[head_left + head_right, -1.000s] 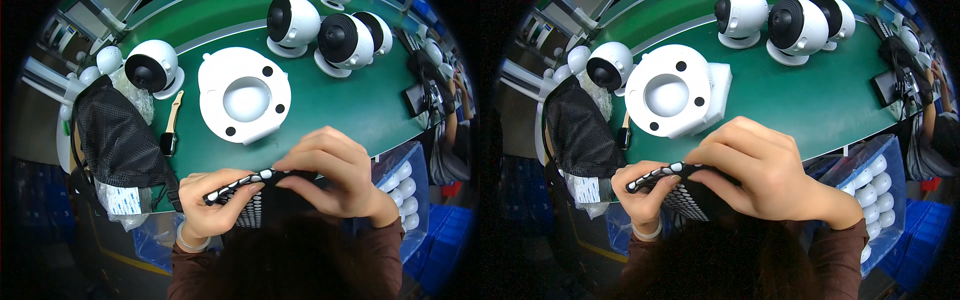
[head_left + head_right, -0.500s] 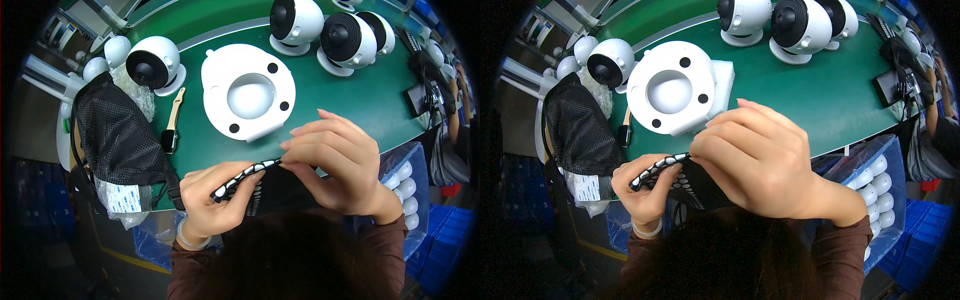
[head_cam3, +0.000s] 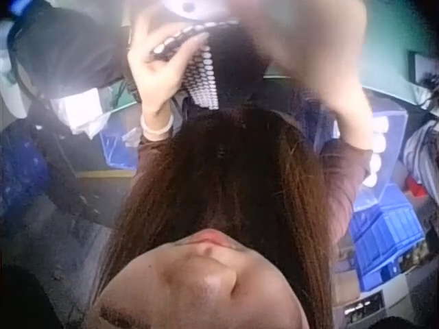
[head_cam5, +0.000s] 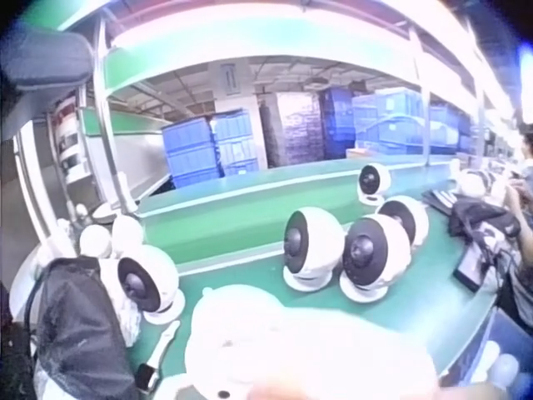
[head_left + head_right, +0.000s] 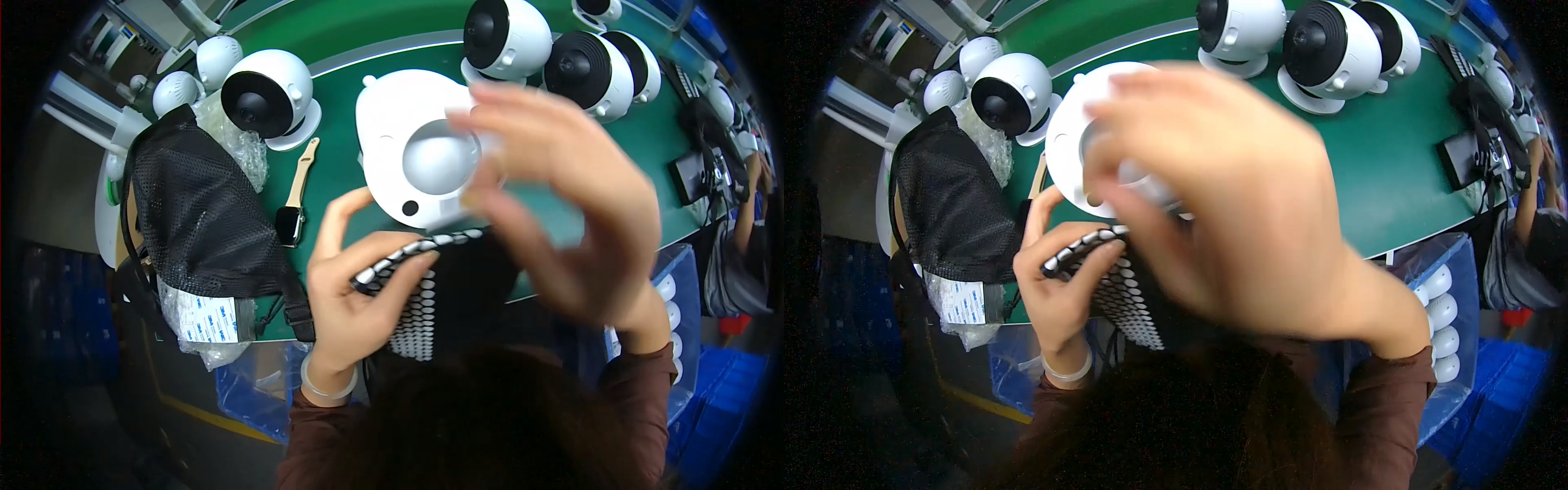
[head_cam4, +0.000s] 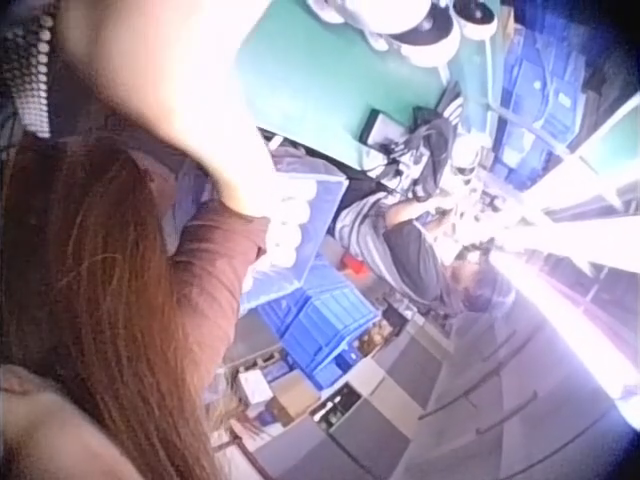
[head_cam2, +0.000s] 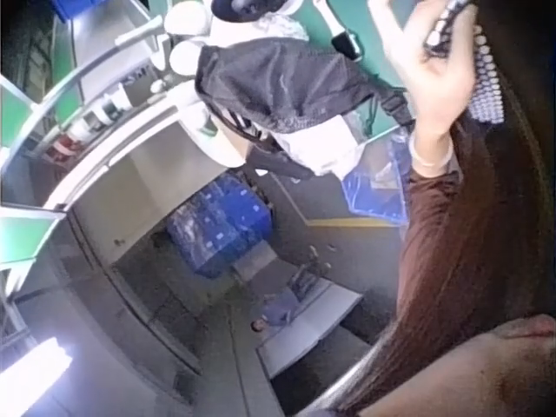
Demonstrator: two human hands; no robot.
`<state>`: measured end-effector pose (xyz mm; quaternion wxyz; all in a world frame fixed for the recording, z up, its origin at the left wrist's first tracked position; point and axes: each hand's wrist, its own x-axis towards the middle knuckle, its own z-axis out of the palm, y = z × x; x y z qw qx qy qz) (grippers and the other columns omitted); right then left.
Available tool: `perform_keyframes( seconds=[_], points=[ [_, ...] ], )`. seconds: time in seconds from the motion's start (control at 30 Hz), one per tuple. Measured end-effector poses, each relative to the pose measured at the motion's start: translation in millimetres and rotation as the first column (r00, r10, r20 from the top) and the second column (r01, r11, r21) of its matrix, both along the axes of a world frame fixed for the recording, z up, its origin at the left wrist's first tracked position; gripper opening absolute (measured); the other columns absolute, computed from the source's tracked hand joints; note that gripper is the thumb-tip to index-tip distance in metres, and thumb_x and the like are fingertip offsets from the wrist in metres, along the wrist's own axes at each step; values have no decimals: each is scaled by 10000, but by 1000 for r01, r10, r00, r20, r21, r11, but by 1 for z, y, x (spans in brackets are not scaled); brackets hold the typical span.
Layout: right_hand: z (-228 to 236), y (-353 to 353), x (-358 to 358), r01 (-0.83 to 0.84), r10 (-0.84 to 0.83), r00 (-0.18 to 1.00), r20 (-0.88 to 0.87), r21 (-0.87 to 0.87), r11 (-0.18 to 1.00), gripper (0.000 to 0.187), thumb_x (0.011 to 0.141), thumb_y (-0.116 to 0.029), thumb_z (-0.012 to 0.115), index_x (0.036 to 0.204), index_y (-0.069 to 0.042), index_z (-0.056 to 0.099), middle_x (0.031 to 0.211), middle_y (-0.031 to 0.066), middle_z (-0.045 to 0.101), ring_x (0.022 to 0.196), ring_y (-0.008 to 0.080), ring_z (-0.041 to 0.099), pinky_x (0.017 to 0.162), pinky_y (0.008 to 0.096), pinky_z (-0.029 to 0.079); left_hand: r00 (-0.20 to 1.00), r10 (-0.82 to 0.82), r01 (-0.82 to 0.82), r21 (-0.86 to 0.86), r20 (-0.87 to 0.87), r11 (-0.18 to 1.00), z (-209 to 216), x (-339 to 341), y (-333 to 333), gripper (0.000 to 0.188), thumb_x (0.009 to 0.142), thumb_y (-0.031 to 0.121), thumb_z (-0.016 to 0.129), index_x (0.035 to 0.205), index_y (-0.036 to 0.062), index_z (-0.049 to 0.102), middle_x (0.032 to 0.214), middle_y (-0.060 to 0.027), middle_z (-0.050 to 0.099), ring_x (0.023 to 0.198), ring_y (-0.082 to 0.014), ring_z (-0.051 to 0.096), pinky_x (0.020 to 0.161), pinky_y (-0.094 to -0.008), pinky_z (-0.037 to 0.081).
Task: Assembling surveillance cameras by attaching components and small parts on a production line.
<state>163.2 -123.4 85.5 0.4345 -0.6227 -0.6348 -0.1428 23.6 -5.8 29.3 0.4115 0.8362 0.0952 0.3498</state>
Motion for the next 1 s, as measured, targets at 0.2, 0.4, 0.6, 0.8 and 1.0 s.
perform_keyframes(
  seconds=[0.2, 0.4, 0.6, 0.8, 1.0],
  points=[
    [8, 34, 9, 8, -74, 944, -323, -204, 979, 115, 711, -60, 599, 733, 49, 568, 857, 156, 627, 866, 207, 591, 724, 260, 433, 998, -12, 22, -165, 62, 986, 3, 13, -7, 119, 659, -56, 641, 769, -19, 615, 616, -58, 538, 521, -105, 500, 467, -207, 366],
    [2, 38, 8, 0, -47, 961, -273, -169, 986, 112, 699, -72, 606, 712, 33, 570, 913, 157, 616, 808, 185, 586, 725, 268, 429, 997, -37, 48, -156, 74, 987, 2, 13, -5, 131, 658, -47, 646, 777, -6, 610, 612, -58, 525, 505, -111, 500, 454, -214, 363],
    [0, 41, 6, 0, -42, 958, -282, -145, 989, 90, 700, -54, 597, 708, 31, 568, 894, 147, 619, 806, 174, 582, 722, 259, 424, 997, -30, 39, -138, 66, 990, 1, 12, -4, 138, 652, -38, 646, 779, 0, 609, 619, -62, 522, 498, -127, 494, 448, -224, 358],
    [-1, 42, 2, 16, -55, 957, -285, -139, 990, 80, 690, -42, 603, 693, 27, 562, 886, 138, 620, 769, 154, 578, 698, 260, 431, 997, -19, 29, -147, 69, 989, 0, 12, -6, 140, 648, -37, 643, 779, -1, 608, 623, -65, 524, 497, -138, 498, 451, -230, 363],
    [12, 45, 9, 114, -131, 989, -61, -225, 968, 91, 680, -55, 620, 703, 5, 556, 793, 82, 607, 737, 157, 586, 636, 252, 429, 996, -13, 24, -127, 92, 992, -1, 14, -4, 127, 653, -31, 643, 772, -9, 607, 617, -69, 525, 499, -145, 503, 455, -236, 369]
  ],
)
